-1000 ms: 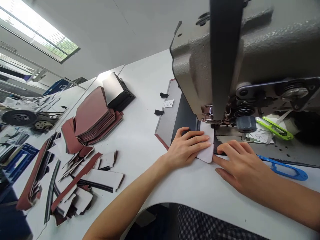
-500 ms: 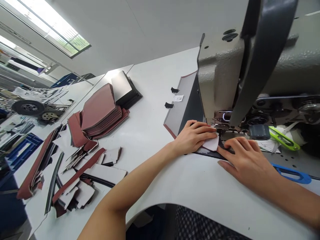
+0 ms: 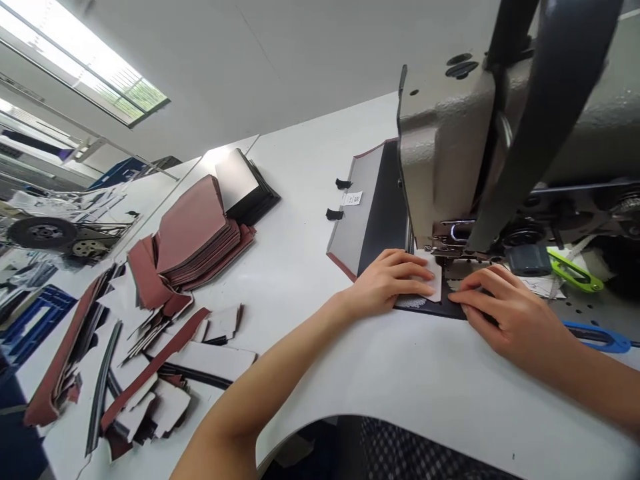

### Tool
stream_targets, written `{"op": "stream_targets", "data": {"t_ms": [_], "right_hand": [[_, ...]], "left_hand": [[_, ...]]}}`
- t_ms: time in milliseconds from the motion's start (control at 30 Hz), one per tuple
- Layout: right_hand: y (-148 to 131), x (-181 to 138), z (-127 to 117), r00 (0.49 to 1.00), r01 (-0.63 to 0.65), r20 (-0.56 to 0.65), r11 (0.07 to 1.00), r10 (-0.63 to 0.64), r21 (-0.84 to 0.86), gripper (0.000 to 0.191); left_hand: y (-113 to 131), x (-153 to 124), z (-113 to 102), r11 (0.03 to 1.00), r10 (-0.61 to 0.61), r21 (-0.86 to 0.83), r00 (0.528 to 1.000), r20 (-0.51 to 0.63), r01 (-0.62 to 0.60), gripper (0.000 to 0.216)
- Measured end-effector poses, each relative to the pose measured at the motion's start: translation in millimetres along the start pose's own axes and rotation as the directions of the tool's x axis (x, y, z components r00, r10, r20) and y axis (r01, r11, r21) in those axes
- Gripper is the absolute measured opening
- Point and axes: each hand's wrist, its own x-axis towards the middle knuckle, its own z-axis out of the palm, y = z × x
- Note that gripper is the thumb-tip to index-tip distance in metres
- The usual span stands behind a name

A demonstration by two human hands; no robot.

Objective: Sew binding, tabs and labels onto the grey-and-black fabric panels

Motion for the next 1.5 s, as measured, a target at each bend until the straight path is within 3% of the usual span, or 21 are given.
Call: {"op": "stream_targets", "data": {"t_ms": [233, 433, 600, 800, 1233, 1500], "right_hand": [[-2.4, 1.1, 2.7, 0.997, 0.05, 0.059, 0.984, -0.04, -0.172, 0.036], [0.2, -1.2, 5.5, 0.996, 0.075, 0.073, 0.957, -0.057, -0.281, 0.036], [3.4, -4.4, 6.1, 0.993, 0.082, 0.106, 0.961, -0.056, -0.265, 0.036], [5.1, -7.8, 6.1, 0.994, 0.043, 0.105, 0.964, -0.016, -0.261, 0.036], [3.8, -10.2, 4.4, 0.993, 0.09, 0.101, 0.968, -0.067, -0.234, 0.034], [-15.2, -5.3, -11.6, 0.975, 0.198, 0.127, 0.971, -0.181, -0.135, 0.028]], "left_hand": [[-2.9, 2.1, -1.2, 1.0, -0.025, -0.001, 0.997, 0.067, 0.025, 0.047], [-20.7, 15.5, -2.1, 0.999, -0.036, 0.021, 0.997, 0.068, 0.035, 0.051], [-36.3, 28.2, -2.2, 0.998, -0.049, -0.025, 0.998, 0.026, 0.05, 0.042], [-43.2, 33.9, -2.8, 0.996, -0.09, -0.005, 0.995, 0.052, 0.09, 0.041], [-44.4, 34.1, -0.9, 0.994, -0.108, 0.026, 0.994, 0.023, 0.107, 0.049], [-37.6, 34.4, -4.1, 0.992, -0.125, 0.009, 0.99, 0.059, 0.125, 0.048]]}}
